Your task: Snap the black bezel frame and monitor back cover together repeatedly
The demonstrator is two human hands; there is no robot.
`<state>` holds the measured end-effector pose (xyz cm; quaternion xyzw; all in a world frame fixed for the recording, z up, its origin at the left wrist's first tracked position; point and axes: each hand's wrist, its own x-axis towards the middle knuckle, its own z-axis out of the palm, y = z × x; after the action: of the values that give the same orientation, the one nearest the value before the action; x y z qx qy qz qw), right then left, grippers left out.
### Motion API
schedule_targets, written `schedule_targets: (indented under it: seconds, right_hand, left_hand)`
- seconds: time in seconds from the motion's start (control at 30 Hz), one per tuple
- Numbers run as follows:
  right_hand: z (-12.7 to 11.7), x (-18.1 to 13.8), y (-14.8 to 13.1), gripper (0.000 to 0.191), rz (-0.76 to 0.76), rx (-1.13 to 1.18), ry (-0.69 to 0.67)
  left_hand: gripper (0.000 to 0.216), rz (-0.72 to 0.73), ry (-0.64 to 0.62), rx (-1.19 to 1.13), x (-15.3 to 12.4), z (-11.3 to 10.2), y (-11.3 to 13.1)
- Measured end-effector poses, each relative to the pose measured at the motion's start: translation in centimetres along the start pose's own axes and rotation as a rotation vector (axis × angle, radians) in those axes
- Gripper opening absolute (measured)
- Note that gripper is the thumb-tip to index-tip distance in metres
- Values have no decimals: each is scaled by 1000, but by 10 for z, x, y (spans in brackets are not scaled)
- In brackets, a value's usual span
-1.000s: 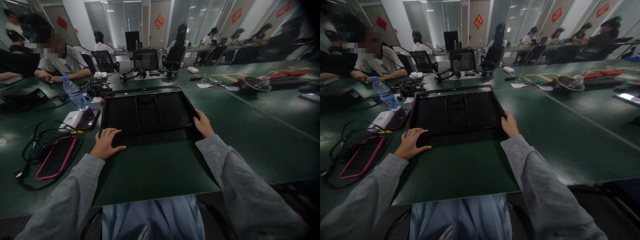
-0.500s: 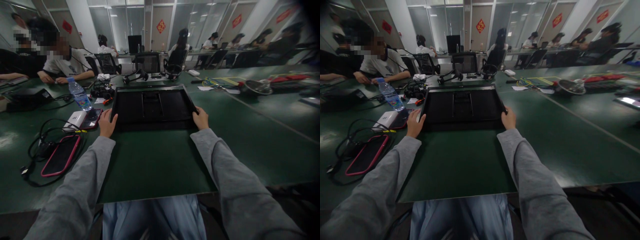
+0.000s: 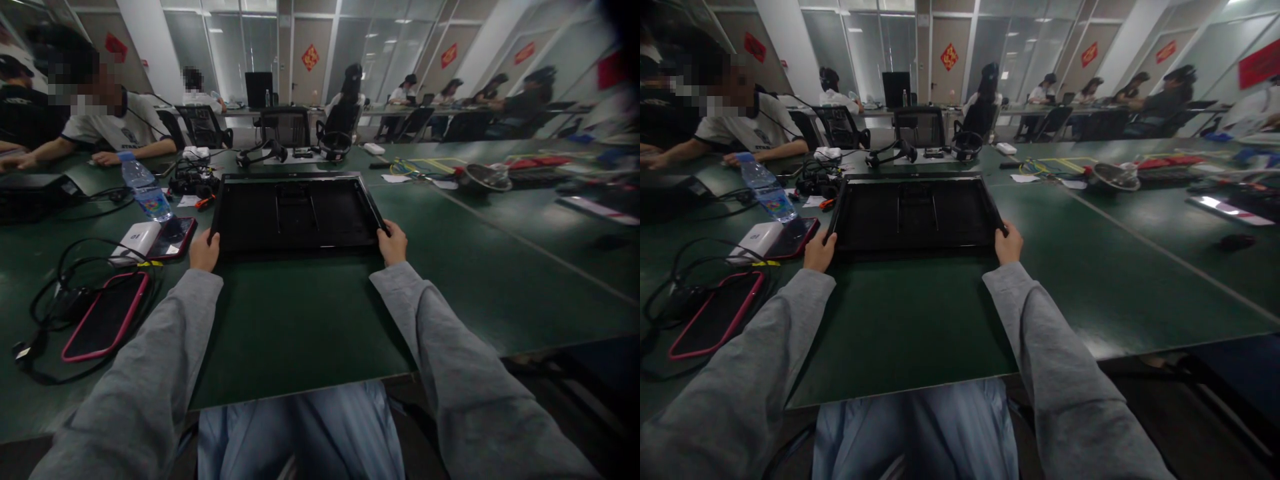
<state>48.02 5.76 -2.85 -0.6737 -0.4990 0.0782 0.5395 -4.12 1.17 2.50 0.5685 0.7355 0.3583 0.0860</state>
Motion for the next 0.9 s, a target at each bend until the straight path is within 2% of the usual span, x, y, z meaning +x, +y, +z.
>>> schedule_targets:
  seconds: [0.13, 0.3, 0.6, 0.73, 0.9]
  right_hand:
    - [2, 4, 9, 45, -23, 43, 24]
    - [0, 10, 2, 41, 0, 71, -4]
    - [-7, 12, -15, 51, -42, 118, -74]
    - [-5, 18, -5, 50, -50, 113, -113]
    - [-1, 25, 13, 46, -75, 50, -51]
  left_hand:
    - [45, 14, -32, -26, -1, 1, 1]
    - [48, 42, -41, -26, -4, 3, 2]
    - [57, 68, -114, -15, 10, 5, -7]
    - [54, 135, -90, 101, 9, 5, -6]
    - [57, 159, -68, 207, -3, 1, 4]
